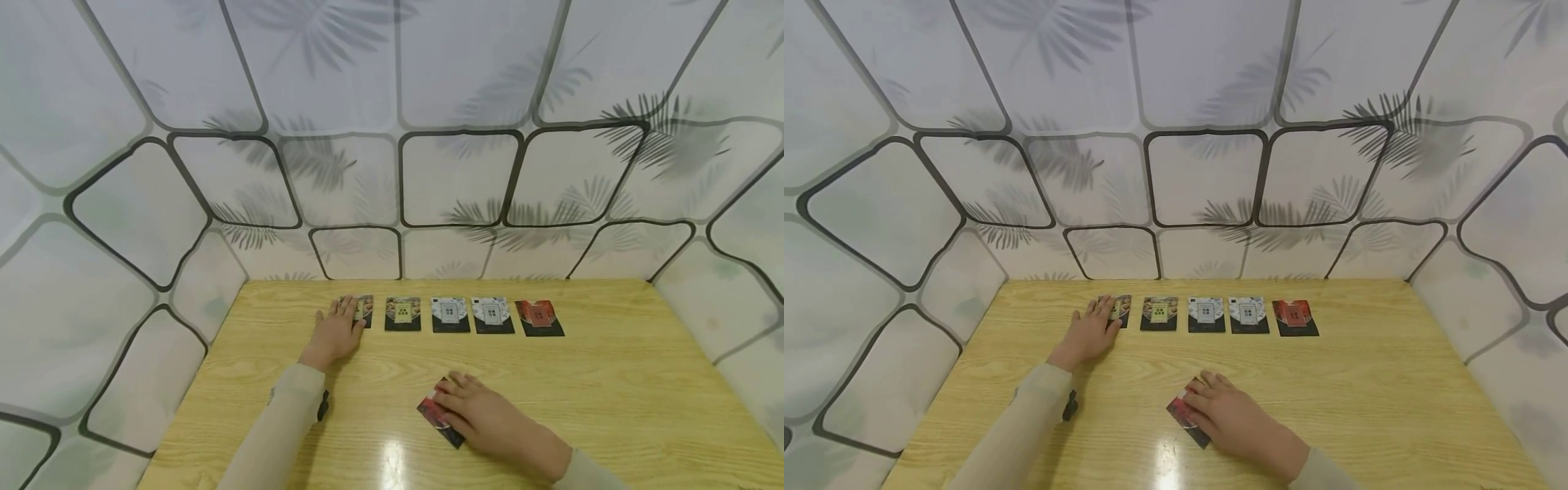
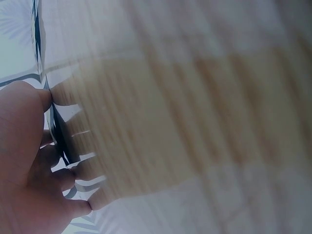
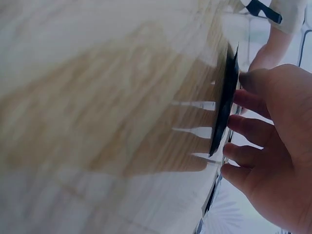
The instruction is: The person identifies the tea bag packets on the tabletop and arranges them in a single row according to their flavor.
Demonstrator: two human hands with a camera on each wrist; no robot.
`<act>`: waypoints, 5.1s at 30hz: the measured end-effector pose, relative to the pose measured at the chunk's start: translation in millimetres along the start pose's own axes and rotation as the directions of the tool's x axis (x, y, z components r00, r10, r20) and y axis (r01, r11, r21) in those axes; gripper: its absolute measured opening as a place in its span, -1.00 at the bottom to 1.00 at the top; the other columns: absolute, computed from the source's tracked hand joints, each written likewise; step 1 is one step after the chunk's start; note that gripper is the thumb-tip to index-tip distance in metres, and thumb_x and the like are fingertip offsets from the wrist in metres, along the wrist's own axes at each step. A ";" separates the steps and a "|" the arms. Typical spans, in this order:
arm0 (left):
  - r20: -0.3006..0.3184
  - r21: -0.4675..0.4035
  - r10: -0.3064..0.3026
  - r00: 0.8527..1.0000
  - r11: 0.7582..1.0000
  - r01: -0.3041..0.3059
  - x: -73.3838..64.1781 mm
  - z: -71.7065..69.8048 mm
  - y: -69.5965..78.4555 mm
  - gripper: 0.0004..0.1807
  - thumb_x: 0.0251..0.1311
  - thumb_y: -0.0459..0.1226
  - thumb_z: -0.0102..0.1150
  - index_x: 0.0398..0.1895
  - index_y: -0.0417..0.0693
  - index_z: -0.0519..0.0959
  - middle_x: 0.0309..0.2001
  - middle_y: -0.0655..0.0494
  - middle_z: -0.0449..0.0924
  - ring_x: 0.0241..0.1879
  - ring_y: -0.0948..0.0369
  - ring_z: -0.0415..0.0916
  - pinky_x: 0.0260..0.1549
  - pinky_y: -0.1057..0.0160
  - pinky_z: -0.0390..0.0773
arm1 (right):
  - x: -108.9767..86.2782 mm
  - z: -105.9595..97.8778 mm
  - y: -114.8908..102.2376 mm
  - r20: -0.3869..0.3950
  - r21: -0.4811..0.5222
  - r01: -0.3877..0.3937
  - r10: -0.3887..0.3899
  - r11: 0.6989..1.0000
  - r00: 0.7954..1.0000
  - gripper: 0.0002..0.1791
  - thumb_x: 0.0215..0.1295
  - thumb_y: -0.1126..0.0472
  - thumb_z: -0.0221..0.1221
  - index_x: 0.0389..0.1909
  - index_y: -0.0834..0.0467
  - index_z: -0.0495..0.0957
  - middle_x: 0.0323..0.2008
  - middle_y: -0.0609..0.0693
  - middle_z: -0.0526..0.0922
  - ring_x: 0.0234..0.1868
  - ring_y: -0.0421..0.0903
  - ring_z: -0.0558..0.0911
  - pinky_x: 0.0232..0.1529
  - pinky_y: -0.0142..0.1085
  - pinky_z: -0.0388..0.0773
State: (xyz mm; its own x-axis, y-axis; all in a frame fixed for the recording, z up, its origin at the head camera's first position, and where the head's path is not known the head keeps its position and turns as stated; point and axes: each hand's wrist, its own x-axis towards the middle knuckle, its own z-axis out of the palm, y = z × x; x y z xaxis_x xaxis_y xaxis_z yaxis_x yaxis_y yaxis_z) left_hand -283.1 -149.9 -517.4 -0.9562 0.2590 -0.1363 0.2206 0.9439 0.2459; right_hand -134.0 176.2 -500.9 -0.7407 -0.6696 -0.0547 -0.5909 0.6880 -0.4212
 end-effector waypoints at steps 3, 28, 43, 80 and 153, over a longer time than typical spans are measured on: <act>0.002 -0.007 -0.002 1.000 1.000 0.002 -0.8 -0.6 0.1 -0.24 0.69 0.06 -0.26 0.73 -0.16 -0.06 0.72 -0.15 -0.08 0.69 -0.24 -0.11 0.54 -0.51 -0.06 | -2.8 -1.4 3.0 -0.018 -0.009 -0.002 0.002 1.000 1.000 -0.50 0.67 -0.04 0.03 0.45 0.09 0.54 0.49 0.16 0.49 0.57 0.32 0.34 0.50 0.28 0.32; -0.001 0.006 -0.008 1.000 1.000 0.008 0.6 0.0 0.3 -0.23 0.69 0.07 -0.28 0.73 -0.15 -0.07 0.72 -0.14 -0.09 0.69 -0.22 -0.11 0.55 -0.50 -0.06 | -30.3 -14.6 42.6 -0.111 0.008 -0.196 0.196 0.981 0.974 -0.48 0.60 0.01 0.15 0.43 0.17 0.54 0.47 0.29 0.47 0.53 0.39 0.37 0.47 0.34 0.34; 0.000 0.010 -0.001 1.000 1.000 0.001 0.3 1.2 -0.4 -0.23 0.69 0.08 -0.28 0.73 -0.15 -0.07 0.72 -0.14 -0.09 0.69 -0.22 -0.11 0.55 -0.50 -0.04 | -48.5 -21.7 65.1 -0.180 -0.019 -0.289 0.281 0.957 0.943 -0.47 0.57 0.05 0.19 0.42 0.21 0.54 0.44 0.31 0.50 0.50 0.45 0.38 0.42 0.36 0.38; 0.008 0.000 -0.010 1.000 1.000 0.010 -0.2 0.3 -0.3 -0.23 0.70 0.08 -0.29 0.74 -0.10 -0.09 0.73 -0.11 -0.11 0.70 -0.21 -0.13 0.56 -0.49 -0.08 | -103.1 -38.5 122.9 -0.273 -0.063 -0.441 0.410 0.895 0.870 -0.45 0.55 0.07 0.22 0.35 0.36 0.53 0.34 0.51 0.51 0.37 0.63 0.38 0.26 0.49 0.41; -0.005 0.017 -0.004 1.000 1.000 0.004 0.0 3.1 0.0 -0.23 0.70 0.08 -0.30 0.74 -0.12 -0.09 0.73 -0.12 -0.10 0.69 -0.22 -0.12 0.54 -0.51 -0.05 | -81.6 -85.5 218.8 -0.276 -0.098 -0.485 0.445 0.869 0.852 -0.48 0.62 0.22 0.05 0.29 0.63 0.38 0.24 0.64 0.46 0.22 0.65 0.44 0.23 0.44 0.43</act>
State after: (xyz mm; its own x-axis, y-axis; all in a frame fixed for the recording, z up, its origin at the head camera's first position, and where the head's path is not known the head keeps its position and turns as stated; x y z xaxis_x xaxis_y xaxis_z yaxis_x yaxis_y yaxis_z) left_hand -282.4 -149.3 -520.4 -0.9579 0.2544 -0.1329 0.2201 0.9483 0.2288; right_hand -230.1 405.4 -511.2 -0.9821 -0.1875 0.0157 -0.1854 0.9502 -0.2504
